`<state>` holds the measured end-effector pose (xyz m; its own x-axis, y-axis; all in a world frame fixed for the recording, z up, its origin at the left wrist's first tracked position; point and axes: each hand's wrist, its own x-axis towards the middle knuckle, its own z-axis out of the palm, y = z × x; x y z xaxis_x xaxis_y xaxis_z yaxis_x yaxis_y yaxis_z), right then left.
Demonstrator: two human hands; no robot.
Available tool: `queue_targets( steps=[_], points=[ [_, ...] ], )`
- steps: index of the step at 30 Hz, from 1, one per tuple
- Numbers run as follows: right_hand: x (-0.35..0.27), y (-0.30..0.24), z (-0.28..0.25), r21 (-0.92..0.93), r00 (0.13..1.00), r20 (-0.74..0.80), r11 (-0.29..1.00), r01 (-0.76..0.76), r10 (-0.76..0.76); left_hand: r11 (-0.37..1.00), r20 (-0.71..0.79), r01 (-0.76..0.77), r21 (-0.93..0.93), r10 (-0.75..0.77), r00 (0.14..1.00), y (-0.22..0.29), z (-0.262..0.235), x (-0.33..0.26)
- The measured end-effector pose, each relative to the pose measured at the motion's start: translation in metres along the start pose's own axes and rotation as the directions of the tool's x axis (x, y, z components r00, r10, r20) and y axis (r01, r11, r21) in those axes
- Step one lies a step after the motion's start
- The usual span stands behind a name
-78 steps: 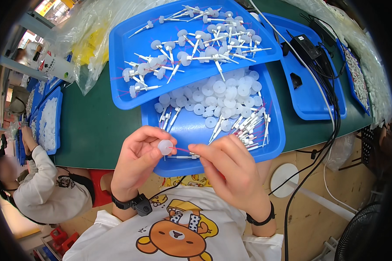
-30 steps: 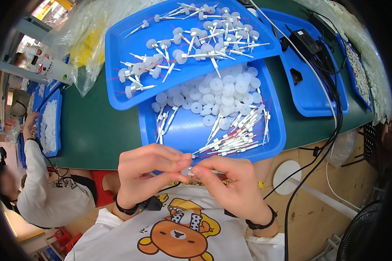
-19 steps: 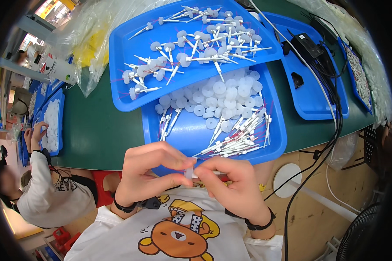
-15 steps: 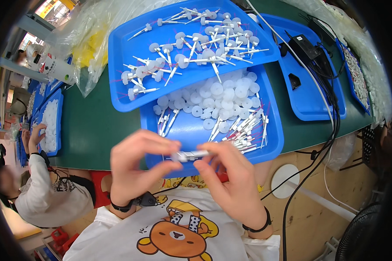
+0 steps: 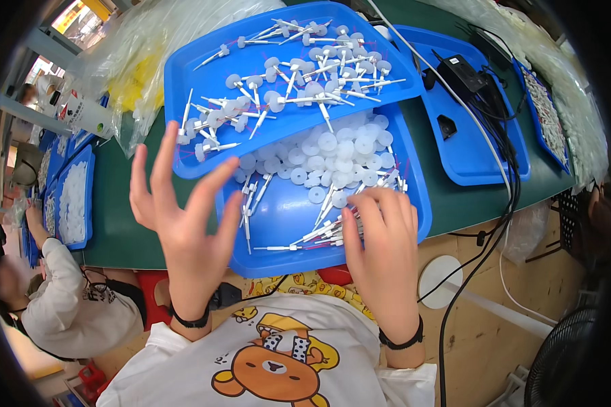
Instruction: The person repeatedly picks small white plastic discs and thin white sticks from blue trays and joins them by hand, placing the assembled units into a separate tray. The process continues throughout the clip with the same repetitive assembly motion.
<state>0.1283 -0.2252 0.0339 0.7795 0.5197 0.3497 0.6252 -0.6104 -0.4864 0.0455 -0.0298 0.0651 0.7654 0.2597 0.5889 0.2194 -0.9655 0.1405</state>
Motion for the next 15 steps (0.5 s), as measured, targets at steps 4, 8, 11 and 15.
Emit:
queue_targets(
  steps=[4,8,11,15],
  points=[
    [0.010,0.005,0.011,-0.172,0.998,-0.008,0.983,0.064,-0.067,0.936,0.204,-0.146,-0.322,0.219,0.954,0.013,0.005,-0.008],
    [0.016,0.004,0.009,-0.160,0.992,0.049,0.980,0.122,-0.115,0.822,0.294,-0.196,-0.535,0.399,0.869,0.012,0.034,-0.008],
    [0.015,0.010,0.010,-0.042,0.985,0.086,0.987,0.156,-0.152,0.831,0.306,-0.231,-0.505,0.423,0.853,0.015,0.049,-0.005],
    [0.013,0.025,0.004,0.083,0.983,0.094,0.985,0.150,-0.158,0.911,0.382,-0.219,-0.350,0.352,0.855,0.020,0.048,-0.002]
  ],
)
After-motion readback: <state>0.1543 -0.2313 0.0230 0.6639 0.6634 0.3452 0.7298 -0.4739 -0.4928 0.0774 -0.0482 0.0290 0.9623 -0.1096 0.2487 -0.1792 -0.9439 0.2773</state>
